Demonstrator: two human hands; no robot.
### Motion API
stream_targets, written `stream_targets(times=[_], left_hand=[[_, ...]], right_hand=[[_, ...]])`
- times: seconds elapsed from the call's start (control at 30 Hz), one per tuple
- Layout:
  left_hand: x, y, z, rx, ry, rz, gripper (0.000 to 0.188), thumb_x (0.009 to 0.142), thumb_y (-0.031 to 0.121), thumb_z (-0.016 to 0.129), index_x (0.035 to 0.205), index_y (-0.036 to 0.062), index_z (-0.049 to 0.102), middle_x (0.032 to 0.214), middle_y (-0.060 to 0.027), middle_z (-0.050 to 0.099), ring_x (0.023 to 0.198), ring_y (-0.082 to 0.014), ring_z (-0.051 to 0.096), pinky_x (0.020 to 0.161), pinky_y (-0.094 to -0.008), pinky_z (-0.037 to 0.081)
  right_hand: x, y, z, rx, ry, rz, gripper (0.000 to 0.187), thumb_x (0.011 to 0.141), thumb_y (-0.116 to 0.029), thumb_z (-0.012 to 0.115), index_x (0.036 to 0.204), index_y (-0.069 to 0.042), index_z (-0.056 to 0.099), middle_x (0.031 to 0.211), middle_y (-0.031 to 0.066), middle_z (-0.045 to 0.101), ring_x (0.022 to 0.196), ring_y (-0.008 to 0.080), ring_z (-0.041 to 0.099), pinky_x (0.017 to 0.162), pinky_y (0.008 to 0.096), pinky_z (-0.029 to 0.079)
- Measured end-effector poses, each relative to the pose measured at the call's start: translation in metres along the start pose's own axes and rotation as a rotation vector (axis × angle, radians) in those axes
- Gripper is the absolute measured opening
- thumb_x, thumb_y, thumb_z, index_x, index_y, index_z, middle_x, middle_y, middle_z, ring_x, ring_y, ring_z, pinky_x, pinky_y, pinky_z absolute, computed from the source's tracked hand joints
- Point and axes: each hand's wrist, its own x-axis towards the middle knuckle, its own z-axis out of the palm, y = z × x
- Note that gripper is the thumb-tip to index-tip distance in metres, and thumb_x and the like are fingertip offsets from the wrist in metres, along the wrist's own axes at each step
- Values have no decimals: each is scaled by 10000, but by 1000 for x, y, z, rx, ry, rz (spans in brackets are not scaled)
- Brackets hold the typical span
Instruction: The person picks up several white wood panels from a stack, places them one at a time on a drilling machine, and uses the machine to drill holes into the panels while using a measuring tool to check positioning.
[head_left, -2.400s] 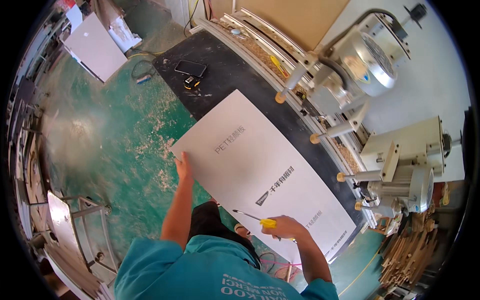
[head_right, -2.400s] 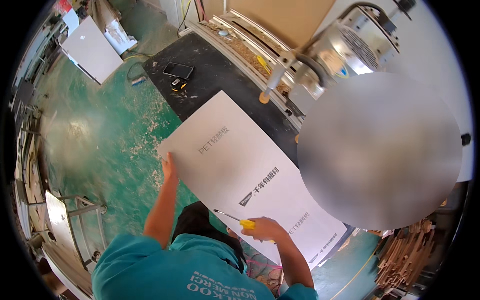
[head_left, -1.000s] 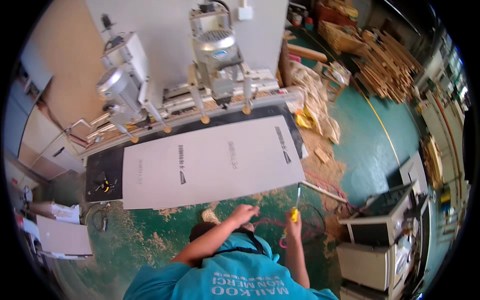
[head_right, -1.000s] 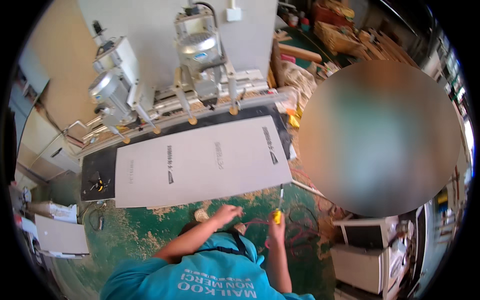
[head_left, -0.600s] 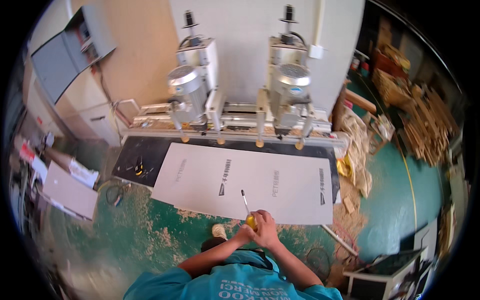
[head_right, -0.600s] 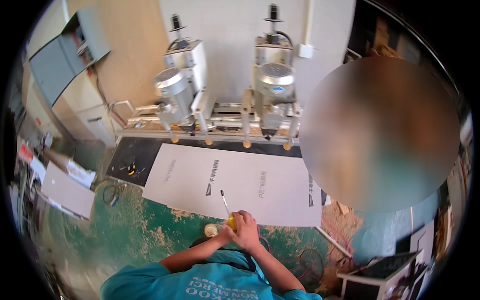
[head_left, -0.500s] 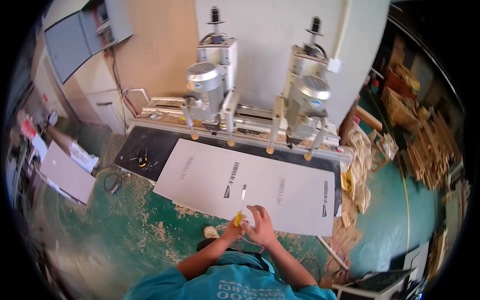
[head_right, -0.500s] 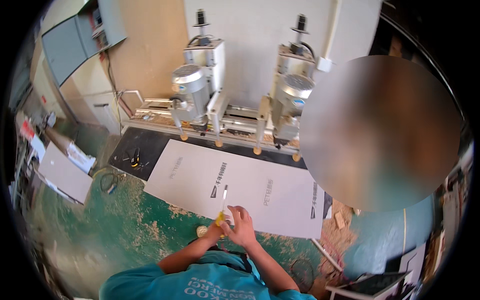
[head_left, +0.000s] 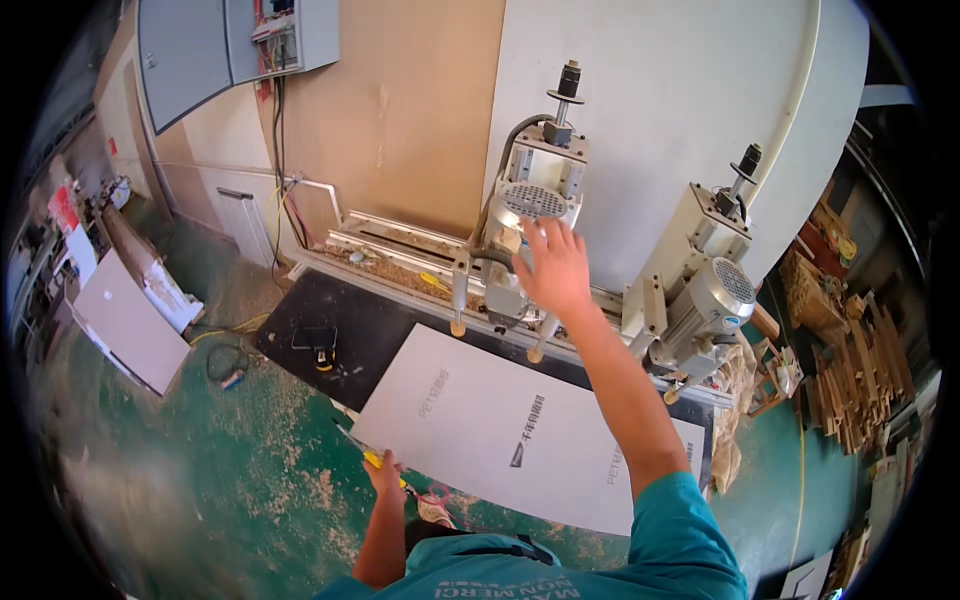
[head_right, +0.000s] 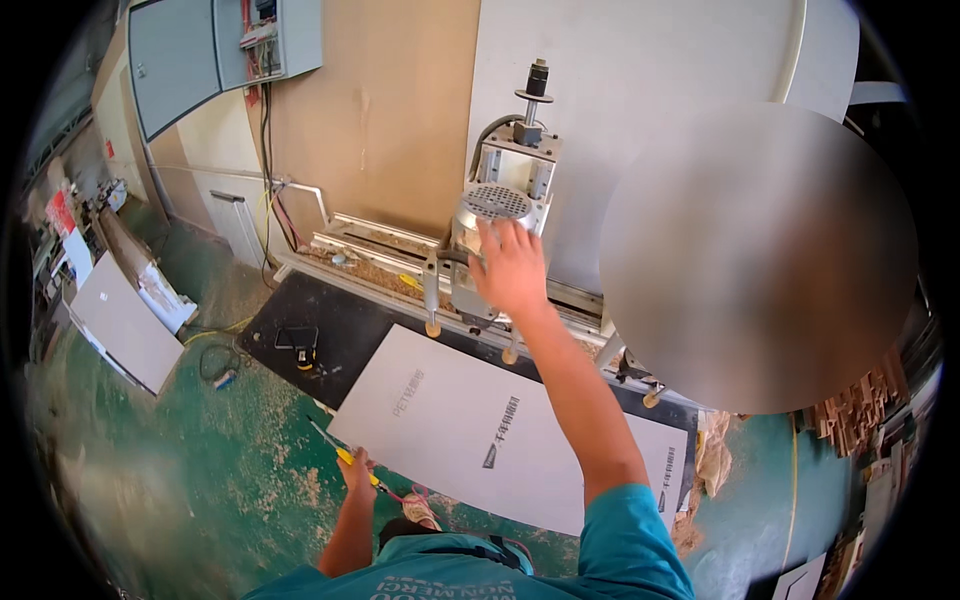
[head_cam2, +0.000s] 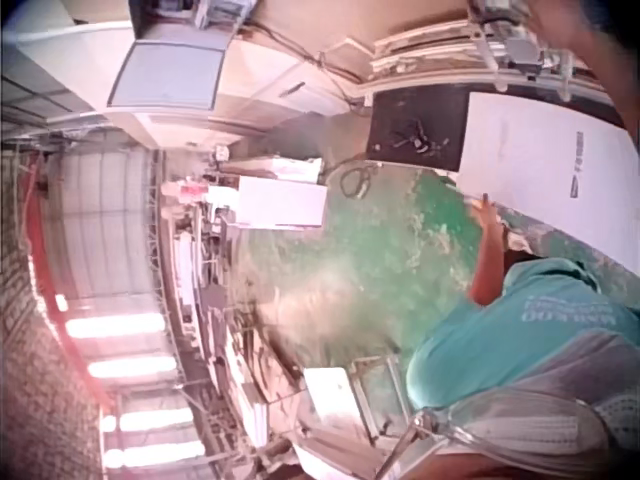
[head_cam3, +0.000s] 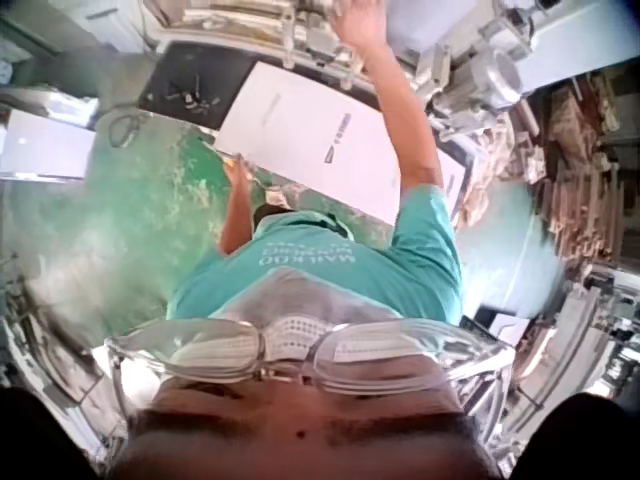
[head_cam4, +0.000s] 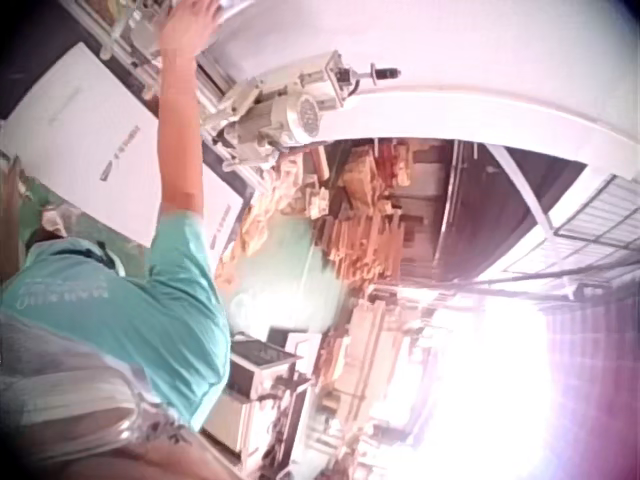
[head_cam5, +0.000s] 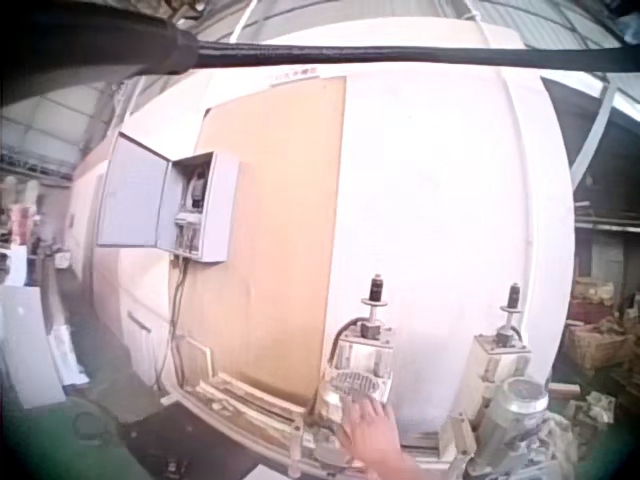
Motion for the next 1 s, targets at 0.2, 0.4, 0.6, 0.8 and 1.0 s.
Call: stream_targets(times=[0.2,0.4,0.6,0.8,1.0], left_hand=[[50,1,34,123,57,-17,568,887,125,689,1316,38,327,997,-149,602,761,-216,631,680,-335,574],[47,2,1,488,448,217,591,881,181,708,1343,-4,390,1234,-237,585,976,-379,644,870,-476,546],[53,-31,23,160,15,49,571,808,165,764,1251,-55,479,1119,-200,618,943,-325,658,783,-448,577],[30,-37,-6,109,29,37,472,829,188,726,1199,-40,541,1112,-175,624,927,-302,652,758,-422,574],[6,18,-97,607,-9,-61,386,913,380,687,1064,58,538,712,-40,581,538,-138,534,490,-280,444]], right_hand=[[46,33,52,-205,-91,63,309,818,-331,691,968,-61,696,1024,97,661,1058,269,597,918,458,435],[-17,-7,49,185,187,-155,133,702,-118,642,830,-97,615,728,67,583,773,271,613,692,434,460],[-271,29,71,547,-475,533,180,922,-139,553,1100,-118,550,831,172,639,762,409,607,641,483,485],[-507,129,-1,540,-32,1605,420,984,-404,449,1043,-27,624,953,158,660,902,291,605,850,369,461],[-625,255,-28,-167,-154,1516,202,895,-271,615,953,-97,700,958,155,657,914,373,618,842,472,477]])
